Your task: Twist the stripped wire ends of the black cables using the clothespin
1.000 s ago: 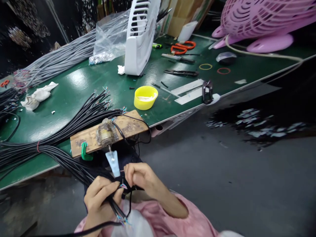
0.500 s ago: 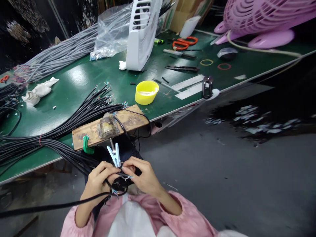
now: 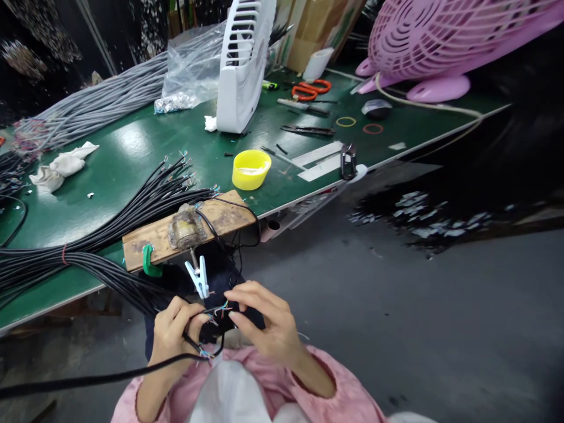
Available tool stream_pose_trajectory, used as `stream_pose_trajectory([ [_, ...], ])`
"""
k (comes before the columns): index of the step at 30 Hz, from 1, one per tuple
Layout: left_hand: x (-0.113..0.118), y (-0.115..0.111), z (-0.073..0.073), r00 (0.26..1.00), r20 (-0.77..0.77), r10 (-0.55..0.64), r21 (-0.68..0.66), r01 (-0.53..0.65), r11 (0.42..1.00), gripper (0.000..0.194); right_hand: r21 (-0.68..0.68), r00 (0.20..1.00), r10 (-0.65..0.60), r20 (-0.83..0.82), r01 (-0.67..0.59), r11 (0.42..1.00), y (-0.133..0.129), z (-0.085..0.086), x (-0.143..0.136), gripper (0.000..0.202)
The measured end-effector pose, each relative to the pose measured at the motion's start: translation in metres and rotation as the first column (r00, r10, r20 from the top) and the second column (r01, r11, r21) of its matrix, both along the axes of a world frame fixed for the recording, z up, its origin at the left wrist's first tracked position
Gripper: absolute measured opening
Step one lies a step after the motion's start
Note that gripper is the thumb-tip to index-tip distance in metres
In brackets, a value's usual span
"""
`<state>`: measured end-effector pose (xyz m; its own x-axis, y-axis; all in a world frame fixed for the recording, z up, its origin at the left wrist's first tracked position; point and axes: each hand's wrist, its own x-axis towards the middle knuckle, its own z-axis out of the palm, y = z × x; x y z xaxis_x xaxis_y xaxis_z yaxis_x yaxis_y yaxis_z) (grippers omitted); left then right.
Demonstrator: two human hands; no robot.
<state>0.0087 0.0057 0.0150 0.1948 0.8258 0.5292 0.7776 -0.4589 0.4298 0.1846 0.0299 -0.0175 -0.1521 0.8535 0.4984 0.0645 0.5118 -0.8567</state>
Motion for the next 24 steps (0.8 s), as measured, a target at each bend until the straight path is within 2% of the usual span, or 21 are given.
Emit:
stream_pose_trajectory([
  [4,-0.001,0.001,0.0,0.999,-0.045,-0.027,-0.022,0.026,0.999,0.027,0.198,0.987,-0.05,0.155,0.019,0.98,0.006,0.006,0.005,0.017],
  [6,-0.001,0.001,-0.001,0.996,-0.068,-0.053,-0.03,0.051,0.998,0.024,0.244,0.98,-0.082,0.182,0.036,0.969,0.006,0.008,0.006,0.015],
  [8,0.0,0.0,-0.005,0.992,-0.087,-0.086,-0.033,0.083,0.996,0.021,0.232,0.972,-0.117,0.204,0.068,0.97,0.004,0.011,0.006,0.015],
  [10,0.001,-0.001,-0.009,0.986,-0.104,-0.131,-0.035,0.128,0.991,0.019,0.152,0.972,-0.121,0.204,0.091,0.984,0.002,0.012,0.006,0.017],
  [13,0.001,-0.003,-0.015,0.98,-0.097,-0.176,-0.03,0.174,0.984,0.013,-0.111,0.994,0.025,0.108,-0.013,0.994,0.004,0.012,0.006,0.022],
  [15,0.0,-0.005,-0.017,0.983,-0.065,-0.169,-0.015,0.168,0.986,0.012,-0.266,0.992,0.128,-0.014,-0.128,0.956,0.008,0.011,0.006,0.025],
  [16,0.0,-0.006,-0.017,0.985,-0.041,-0.166,-0.009,0.166,0.986,0.012,-0.3,0.984,0.166,-0.073,-0.18,0.937,0.01,0.01,0.007,0.026],
  [21,-0.001,-0.012,-0.021,0.987,0.086,-0.134,0.03,0.132,0.991,0.022,-0.208,0.896,0.392,-0.207,-0.432,0.877,0.014,0.009,0.004,0.027],
  [24,0.002,-0.016,-0.024,0.99,0.126,-0.059,0.062,0.052,0.997,0.025,-0.143,0.858,0.461,-0.227,-0.497,0.856,0.012,0.009,-0.002,0.027],
])
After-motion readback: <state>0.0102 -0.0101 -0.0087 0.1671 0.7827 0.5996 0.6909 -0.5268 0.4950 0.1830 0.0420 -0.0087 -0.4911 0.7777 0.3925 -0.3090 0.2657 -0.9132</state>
